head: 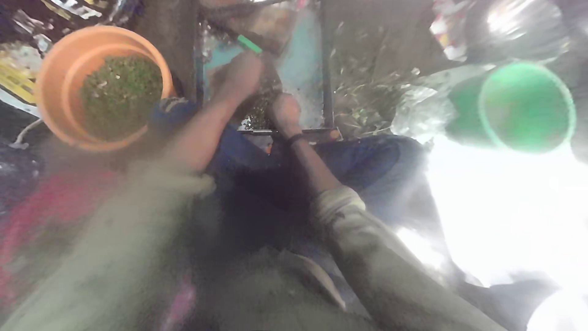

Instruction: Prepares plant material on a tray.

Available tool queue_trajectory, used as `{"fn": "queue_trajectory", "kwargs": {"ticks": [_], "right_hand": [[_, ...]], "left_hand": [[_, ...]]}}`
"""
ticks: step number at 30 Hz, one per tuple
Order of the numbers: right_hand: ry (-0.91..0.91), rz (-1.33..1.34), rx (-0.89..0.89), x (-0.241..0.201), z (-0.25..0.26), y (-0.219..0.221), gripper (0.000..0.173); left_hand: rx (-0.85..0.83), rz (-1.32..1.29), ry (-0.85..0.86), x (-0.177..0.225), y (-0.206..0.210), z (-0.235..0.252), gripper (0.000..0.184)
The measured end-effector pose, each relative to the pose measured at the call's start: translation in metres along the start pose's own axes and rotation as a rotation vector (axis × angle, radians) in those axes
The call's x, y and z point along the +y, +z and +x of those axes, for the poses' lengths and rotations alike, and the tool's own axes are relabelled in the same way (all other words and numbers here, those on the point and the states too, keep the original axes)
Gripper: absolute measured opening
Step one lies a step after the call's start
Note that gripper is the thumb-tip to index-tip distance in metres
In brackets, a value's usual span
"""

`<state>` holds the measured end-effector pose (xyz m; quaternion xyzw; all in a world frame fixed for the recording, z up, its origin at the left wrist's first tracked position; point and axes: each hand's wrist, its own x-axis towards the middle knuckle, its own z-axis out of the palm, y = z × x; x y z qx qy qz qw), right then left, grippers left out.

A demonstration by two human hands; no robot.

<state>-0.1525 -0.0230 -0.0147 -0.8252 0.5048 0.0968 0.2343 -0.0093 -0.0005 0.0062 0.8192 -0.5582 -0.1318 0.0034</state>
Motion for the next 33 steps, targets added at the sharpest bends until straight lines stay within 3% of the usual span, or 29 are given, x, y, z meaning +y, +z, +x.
{"fn": "queue_trajectory", "kwargs": {"ticks": [12,18,21,33], "right_hand": [[0.028,0.06,-0.017,0.006,-0.001,-0.005,0.031],[-0.039,0.037,0.017,-0.003,0.0,-0.014,0.038],[-0.084,0.066,0.016,-0.014,0.009,-0.019,0.032],[-0.103,-0.023,0.041,-0.019,0.011,0.008,0.034]], "left_hand": [[-0.01,-0.081,-0.091,0.003,-0.004,-0.001,0.021],[-0.014,-0.05,-0.099,0.01,-0.006,-0.002,0.021],[-0.018,-0.039,-0.102,0.009,-0.005,-0.002,0.023],[0.014,-0.04,-0.148,0.013,-0.003,-0.004,0.018]]}}
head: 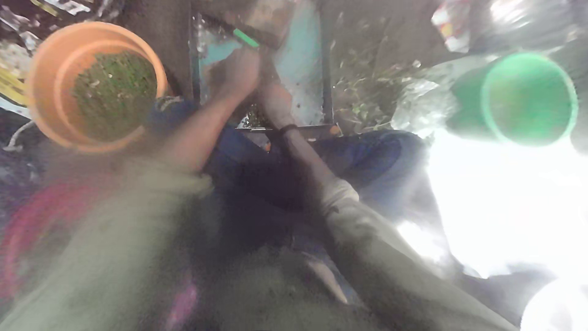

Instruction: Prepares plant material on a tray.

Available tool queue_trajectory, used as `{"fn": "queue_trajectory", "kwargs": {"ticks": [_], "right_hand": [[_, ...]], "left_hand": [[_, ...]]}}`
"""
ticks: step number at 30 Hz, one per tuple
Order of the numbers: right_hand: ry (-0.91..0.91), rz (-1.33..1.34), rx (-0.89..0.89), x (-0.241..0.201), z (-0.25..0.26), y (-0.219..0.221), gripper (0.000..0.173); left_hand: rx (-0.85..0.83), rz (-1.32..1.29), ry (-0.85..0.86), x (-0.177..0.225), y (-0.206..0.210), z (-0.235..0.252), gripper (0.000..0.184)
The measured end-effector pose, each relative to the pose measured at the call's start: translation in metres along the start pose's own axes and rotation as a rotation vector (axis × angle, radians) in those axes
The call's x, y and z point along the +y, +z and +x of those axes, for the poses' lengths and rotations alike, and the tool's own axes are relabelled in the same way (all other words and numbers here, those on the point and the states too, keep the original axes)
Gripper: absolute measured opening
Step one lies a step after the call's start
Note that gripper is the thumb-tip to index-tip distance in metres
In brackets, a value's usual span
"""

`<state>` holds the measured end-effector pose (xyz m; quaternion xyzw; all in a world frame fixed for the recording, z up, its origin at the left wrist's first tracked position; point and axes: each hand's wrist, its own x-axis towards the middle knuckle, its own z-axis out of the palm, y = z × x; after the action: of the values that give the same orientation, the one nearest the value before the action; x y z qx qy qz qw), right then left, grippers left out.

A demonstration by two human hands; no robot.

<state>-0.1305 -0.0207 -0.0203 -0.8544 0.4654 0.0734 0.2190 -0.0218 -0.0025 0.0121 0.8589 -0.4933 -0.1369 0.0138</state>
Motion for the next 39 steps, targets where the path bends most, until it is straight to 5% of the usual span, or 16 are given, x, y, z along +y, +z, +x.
{"fn": "queue_trajectory", "kwargs": {"ticks": [8,14,21,28,33,39], "right_hand": [[0.051,-0.01,-0.081,0.028,-0.047,-0.003,0.024],[-0.019,0.057,-0.062,0.002,-0.018,-0.036,0.035],[-0.053,0.025,-0.017,-0.008,0.019,-0.015,0.039],[0.082,-0.004,-0.206,0.02,-0.065,-0.019,0.031],[0.004,0.017,-0.028,0.026,-0.043,-0.02,0.028],[-0.097,0.024,-0.029,-0.008,0.007,-0.03,0.04]], "left_hand": [[-0.005,-0.03,-0.031,-0.004,0.005,0.003,0.02],[0.008,-0.059,-0.007,-0.009,0.005,0.003,0.019],[0.007,-0.046,-0.056,-0.004,0.004,0.0,0.018],[0.009,-0.04,-0.001,-0.007,0.006,0.004,0.018],[-0.022,-0.028,-0.038,-0.003,0.004,0.007,0.019],[0.012,-0.052,-0.053,-0.006,0.007,0.003,0.017]]}}
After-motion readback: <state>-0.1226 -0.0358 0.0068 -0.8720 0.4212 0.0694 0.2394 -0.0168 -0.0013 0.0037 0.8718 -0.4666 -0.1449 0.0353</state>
